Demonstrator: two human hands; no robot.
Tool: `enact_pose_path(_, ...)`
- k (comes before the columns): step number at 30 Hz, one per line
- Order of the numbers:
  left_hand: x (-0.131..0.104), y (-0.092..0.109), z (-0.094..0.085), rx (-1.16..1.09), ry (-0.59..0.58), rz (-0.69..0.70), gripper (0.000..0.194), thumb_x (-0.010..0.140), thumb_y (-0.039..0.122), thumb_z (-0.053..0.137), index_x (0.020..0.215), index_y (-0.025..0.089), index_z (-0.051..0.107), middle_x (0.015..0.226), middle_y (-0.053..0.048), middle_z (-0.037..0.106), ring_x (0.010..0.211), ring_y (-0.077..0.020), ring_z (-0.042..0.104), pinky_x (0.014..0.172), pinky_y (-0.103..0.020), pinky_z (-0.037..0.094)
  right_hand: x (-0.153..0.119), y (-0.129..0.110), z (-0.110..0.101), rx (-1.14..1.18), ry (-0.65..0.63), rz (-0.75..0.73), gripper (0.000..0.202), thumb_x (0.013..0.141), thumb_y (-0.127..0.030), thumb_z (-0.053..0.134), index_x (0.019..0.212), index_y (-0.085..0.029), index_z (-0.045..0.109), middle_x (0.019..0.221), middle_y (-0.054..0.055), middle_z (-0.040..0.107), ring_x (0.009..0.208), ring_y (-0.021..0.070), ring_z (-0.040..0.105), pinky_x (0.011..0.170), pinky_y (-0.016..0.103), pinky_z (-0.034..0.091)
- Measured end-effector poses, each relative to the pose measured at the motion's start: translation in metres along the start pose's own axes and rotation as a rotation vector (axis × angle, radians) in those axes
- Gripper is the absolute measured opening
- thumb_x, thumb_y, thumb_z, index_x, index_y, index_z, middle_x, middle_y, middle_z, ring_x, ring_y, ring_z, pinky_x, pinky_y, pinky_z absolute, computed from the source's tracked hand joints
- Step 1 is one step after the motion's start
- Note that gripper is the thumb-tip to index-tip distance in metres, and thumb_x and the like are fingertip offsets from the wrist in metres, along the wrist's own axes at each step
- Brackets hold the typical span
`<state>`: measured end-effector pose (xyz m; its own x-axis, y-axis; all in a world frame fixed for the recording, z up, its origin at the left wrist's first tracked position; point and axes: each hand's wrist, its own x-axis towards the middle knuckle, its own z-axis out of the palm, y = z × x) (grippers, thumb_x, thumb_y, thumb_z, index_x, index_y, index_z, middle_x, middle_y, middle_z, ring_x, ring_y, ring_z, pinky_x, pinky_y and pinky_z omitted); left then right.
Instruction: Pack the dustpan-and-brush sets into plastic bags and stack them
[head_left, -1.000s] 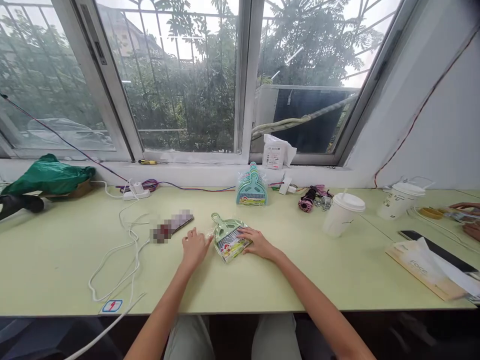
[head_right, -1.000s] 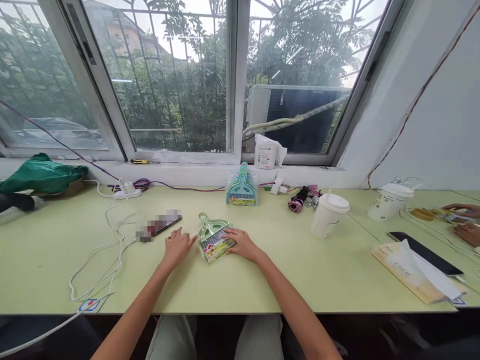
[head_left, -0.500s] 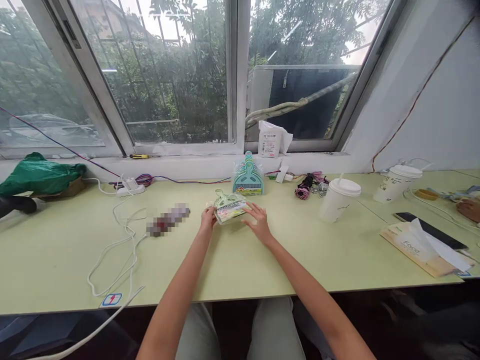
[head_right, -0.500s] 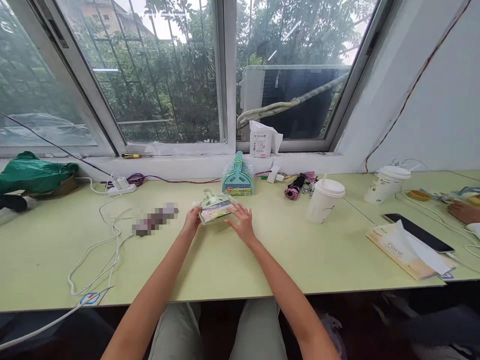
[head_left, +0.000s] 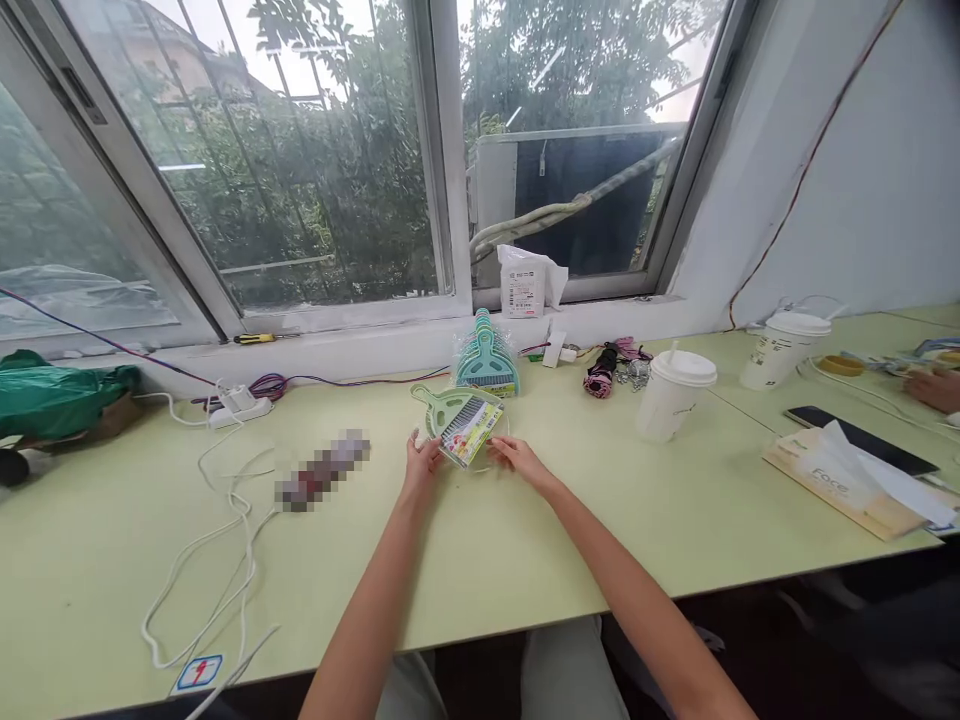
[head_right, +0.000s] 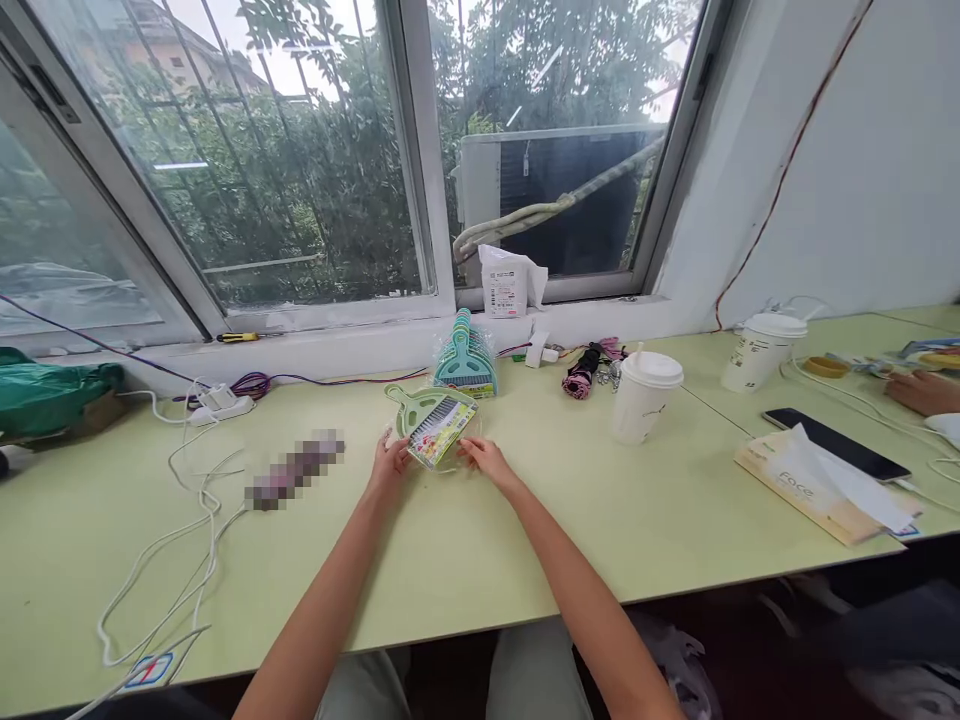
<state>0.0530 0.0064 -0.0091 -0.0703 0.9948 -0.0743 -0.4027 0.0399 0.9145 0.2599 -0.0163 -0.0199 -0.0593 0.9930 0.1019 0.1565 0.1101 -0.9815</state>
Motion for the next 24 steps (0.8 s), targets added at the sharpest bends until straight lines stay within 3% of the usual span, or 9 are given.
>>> enact_pose_path(2, -0.003, 0.003, 0.002, -0.015, -0.021, -0.004, 0.067, 0.073, 0.02, 0.065, 0.13, 0.026, 0.032, 0.11, -0.006, 0.066, 0.083, -0.0148, 0.068, 0.08, -0.033, 0.054, 0.002, 0.003, -0.001, 0.221, -0.041, 0.063, 0.043, 0.074, -0.056, 0.06, 0.094, -0.018, 0.065, 0.084, 0.006, 0.071, 0.062, 0.0166, 0.062, 0.062, 0.032, 0.05)
enact_pose_path(6, -0.013, 0.011, 0.004, 0.115, -0.224, -0.004, 0.057, 0.069, 0.029, 0.072, 0.121, 0.022, 0.048, 0.107, -0.007, 0.067, 0.089, -0.0193, 0.066, 0.079, -0.037, 0.055, 0.003, 0.005, -0.003, 0.432, 0.064, -0.01, 0.046, 0.062, -0.047, 0.074, 0.096, -0.02, 0.059, 0.096, 0.006, 0.07, 0.09, 0.0211, 0.066, 0.083, 0.037, 0.051)
enact_pose_path(8, -0.017, 0.016, 0.005, 0.211, -0.312, 0.005, 0.053, 0.067, 0.037, 0.074, 0.113, 0.019, 0.056, 0.104, -0.008, 0.068, 0.093, -0.0215, 0.065, 0.08, -0.038, 0.055, 0.003, 0.006, -0.006, 0.499, 0.098, 0.013, 0.052, 0.056, -0.042, 0.08, 0.096, -0.022, 0.055, 0.095, 0.006, 0.07, 0.095, 0.0236, 0.065, 0.087, 0.042, 0.051)
enact_pose_path(12, -0.016, 0.019, -0.001, 0.267, -0.287, 0.039, 0.049, 0.069, 0.054, 0.068, 0.096, 0.013, 0.067, 0.094, -0.01, 0.07, 0.089, -0.0206, 0.065, 0.083, -0.037, 0.054, 0.001, 0.003, -0.013, 0.585, 0.087, 0.074, 0.058, 0.05, -0.032, 0.085, 0.097, -0.023, 0.052, 0.089, 0.003, 0.071, 0.089, 0.0236, 0.068, 0.084, 0.042, 0.054)
enact_pose_path(15, -0.009, 0.02, -0.01, 0.228, -0.174, -0.013, 0.049, 0.068, 0.055, 0.068, 0.091, 0.011, 0.069, 0.086, -0.01, 0.071, 0.076, -0.0191, 0.067, 0.079, -0.037, 0.054, -0.002, -0.005, -0.016, 0.596, 0.037, 0.063, 0.053, 0.054, -0.028, 0.084, 0.098, -0.021, 0.057, 0.089, 0.003, 0.072, 0.086, 0.0212, 0.068, 0.082, 0.038, 0.056)
enact_pose_path(18, 0.007, 0.033, -0.022, 0.123, -0.035, -0.03, 0.037, 0.073, 0.043, 0.068, 0.088, 0.009, 0.068, 0.081, -0.012, 0.071, 0.071, -0.019, 0.067, 0.073, -0.034, 0.055, -0.004, -0.011, -0.02, 0.61, -0.02, 0.078, 0.046, 0.055, -0.023, 0.083, 0.096, -0.018, 0.062, 0.088, 0.004, 0.073, 0.081, 0.0197, 0.069, 0.077, 0.034, 0.058)
enact_pose_path(21, 0.03, 0.066, -0.044, -0.014, 0.241, 0.048, 0.02, 0.082, 0.027, 0.058, 0.083, 0.008, 0.064, 0.077, -0.012, 0.069, 0.072, -0.0167, 0.067, 0.069, -0.029, 0.055, -0.002, -0.009, -0.028, 0.663, 0.032, 0.086, 0.04, 0.057, -0.017, 0.081, 0.093, -0.017, 0.064, 0.088, 0.005, 0.073, 0.079, 0.0189, 0.069, 0.074, 0.031, 0.059)
enact_pose_path(24, 0.052, 0.109, -0.079, 0.024, 0.536, 0.162, 0.017, 0.089, 0.018, 0.045, 0.094, 0.008, 0.058, 0.088, -0.011, 0.066, 0.079, -0.0133, 0.066, 0.075, -0.027, 0.053, 0.002, -0.001, -0.037, 0.744, 0.166, 0.077, 0.033, 0.059, -0.011, 0.077, 0.089, -0.018, 0.065, 0.088, 0.003, 0.073, 0.081, 0.0181, 0.069, 0.075, 0.028, 0.059)
